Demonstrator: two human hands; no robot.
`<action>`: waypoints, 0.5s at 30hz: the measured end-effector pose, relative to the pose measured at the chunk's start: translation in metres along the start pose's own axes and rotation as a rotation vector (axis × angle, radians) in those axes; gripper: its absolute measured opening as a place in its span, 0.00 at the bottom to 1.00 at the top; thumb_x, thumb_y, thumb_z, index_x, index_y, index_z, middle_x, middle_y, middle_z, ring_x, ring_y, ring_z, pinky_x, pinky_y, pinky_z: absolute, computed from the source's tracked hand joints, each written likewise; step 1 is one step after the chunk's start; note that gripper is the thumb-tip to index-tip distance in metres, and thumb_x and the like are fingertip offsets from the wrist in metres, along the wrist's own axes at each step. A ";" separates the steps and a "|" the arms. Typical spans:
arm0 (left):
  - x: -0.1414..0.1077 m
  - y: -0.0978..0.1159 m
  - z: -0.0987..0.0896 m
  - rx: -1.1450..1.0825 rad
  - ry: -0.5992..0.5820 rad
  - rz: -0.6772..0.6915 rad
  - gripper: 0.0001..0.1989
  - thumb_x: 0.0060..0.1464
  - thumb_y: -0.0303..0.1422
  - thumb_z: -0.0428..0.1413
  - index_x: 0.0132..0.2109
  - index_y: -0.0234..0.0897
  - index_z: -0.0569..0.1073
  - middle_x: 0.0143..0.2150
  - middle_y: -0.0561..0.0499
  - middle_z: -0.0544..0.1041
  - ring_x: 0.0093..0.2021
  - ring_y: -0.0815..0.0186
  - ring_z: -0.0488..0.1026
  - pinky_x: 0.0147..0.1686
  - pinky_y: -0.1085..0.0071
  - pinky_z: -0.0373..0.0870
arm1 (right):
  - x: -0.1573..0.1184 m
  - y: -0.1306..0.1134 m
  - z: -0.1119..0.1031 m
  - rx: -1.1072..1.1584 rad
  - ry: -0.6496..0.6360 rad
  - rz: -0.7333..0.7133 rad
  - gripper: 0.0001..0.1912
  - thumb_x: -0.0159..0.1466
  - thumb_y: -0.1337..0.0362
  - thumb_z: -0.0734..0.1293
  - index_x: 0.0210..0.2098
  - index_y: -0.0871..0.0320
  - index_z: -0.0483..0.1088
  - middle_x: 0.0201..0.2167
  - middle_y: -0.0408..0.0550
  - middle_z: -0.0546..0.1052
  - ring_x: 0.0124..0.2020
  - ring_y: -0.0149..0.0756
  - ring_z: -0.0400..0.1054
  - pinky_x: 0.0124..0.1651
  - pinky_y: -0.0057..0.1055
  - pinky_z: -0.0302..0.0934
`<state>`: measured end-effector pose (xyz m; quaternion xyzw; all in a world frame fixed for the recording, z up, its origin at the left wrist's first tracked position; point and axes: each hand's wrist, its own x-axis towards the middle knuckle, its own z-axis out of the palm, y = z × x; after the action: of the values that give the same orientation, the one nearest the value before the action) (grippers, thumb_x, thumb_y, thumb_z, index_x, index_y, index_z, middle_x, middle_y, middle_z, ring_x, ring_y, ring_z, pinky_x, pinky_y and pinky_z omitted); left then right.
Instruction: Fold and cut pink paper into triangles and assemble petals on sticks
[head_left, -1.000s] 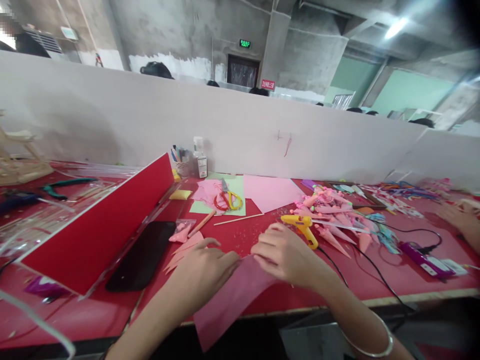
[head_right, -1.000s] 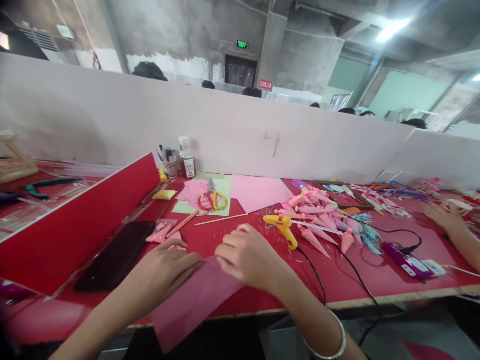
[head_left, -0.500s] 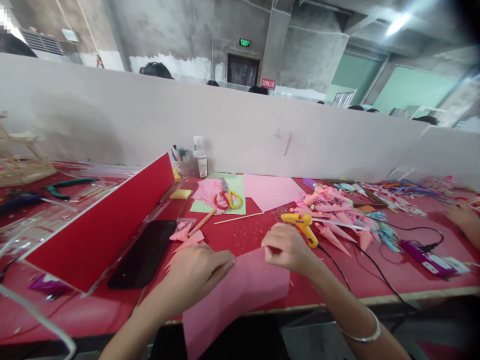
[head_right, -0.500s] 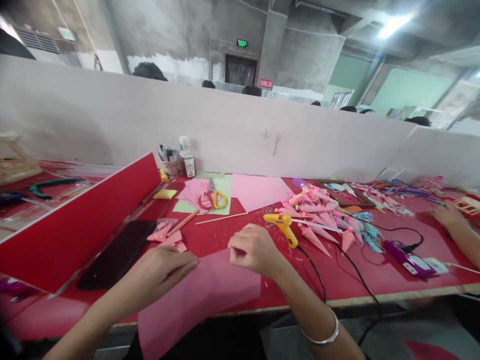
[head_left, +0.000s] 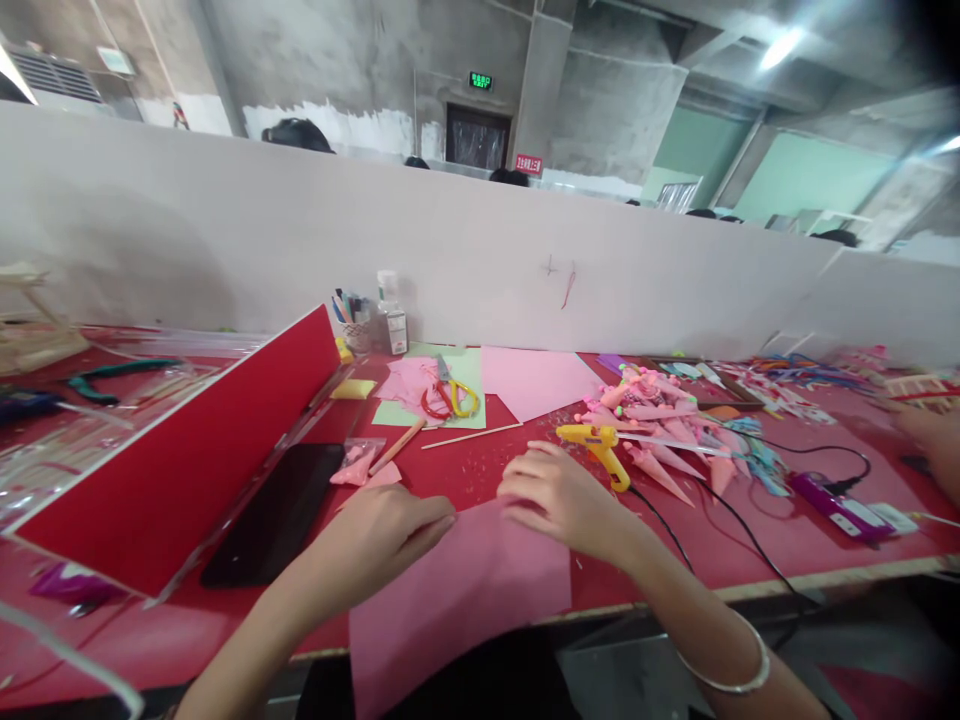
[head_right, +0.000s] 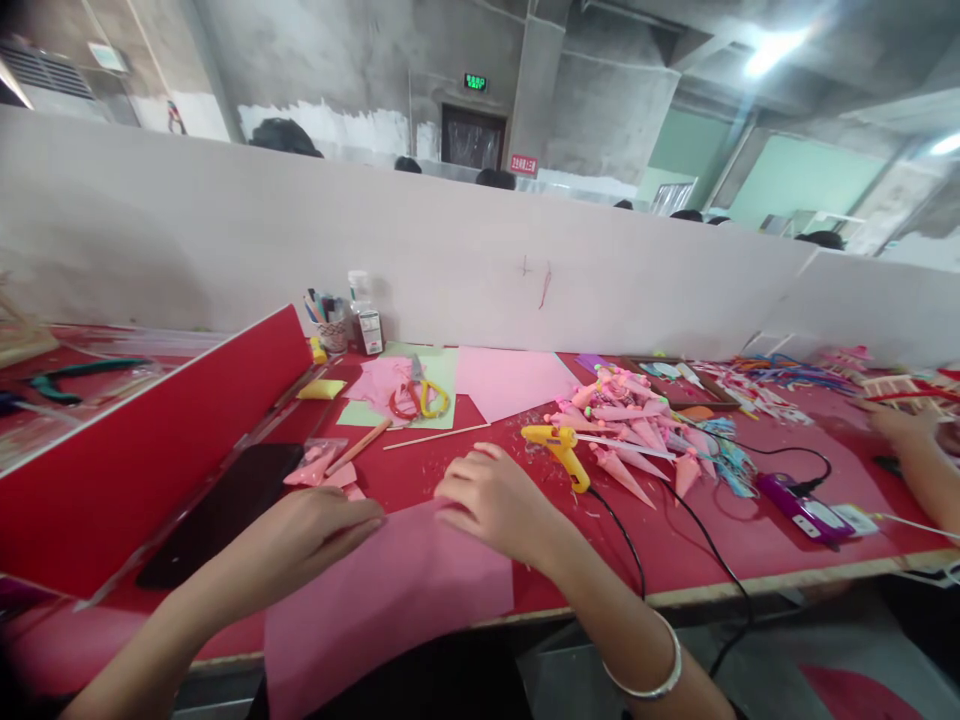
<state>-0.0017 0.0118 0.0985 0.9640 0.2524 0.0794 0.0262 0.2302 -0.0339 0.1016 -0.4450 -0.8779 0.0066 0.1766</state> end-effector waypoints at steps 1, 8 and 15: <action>0.002 0.001 0.000 0.012 -0.009 0.025 0.14 0.59 0.29 0.43 0.26 0.37 0.64 0.20 0.58 0.69 0.21 0.72 0.66 0.21 0.74 0.50 | 0.003 -0.004 0.003 -0.024 -0.029 -0.011 0.08 0.63 0.64 0.59 0.33 0.56 0.68 0.31 0.42 0.73 0.35 0.31 0.64 0.49 0.35 0.49; 0.022 0.014 0.015 0.252 0.255 0.054 0.12 0.55 0.24 0.44 0.25 0.36 0.64 0.20 0.54 0.69 0.20 0.67 0.65 0.24 0.69 0.56 | 0.019 -0.012 0.025 -0.057 -0.100 0.055 0.13 0.64 0.63 0.57 0.25 0.60 0.65 0.23 0.43 0.73 0.23 0.29 0.63 0.35 0.28 0.51; 0.024 0.008 0.029 0.239 0.412 0.047 0.10 0.48 0.25 0.46 0.21 0.37 0.63 0.17 0.56 0.68 0.17 0.70 0.62 0.23 0.69 0.55 | 0.013 -0.012 0.024 0.214 -0.065 0.147 0.16 0.64 0.63 0.56 0.22 0.60 0.63 0.17 0.39 0.67 0.20 0.25 0.56 0.25 0.24 0.43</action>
<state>0.0281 0.0163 0.0741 0.9293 0.2374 0.2446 -0.1421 0.2063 -0.0268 0.0849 -0.4864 -0.8425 0.1275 0.1934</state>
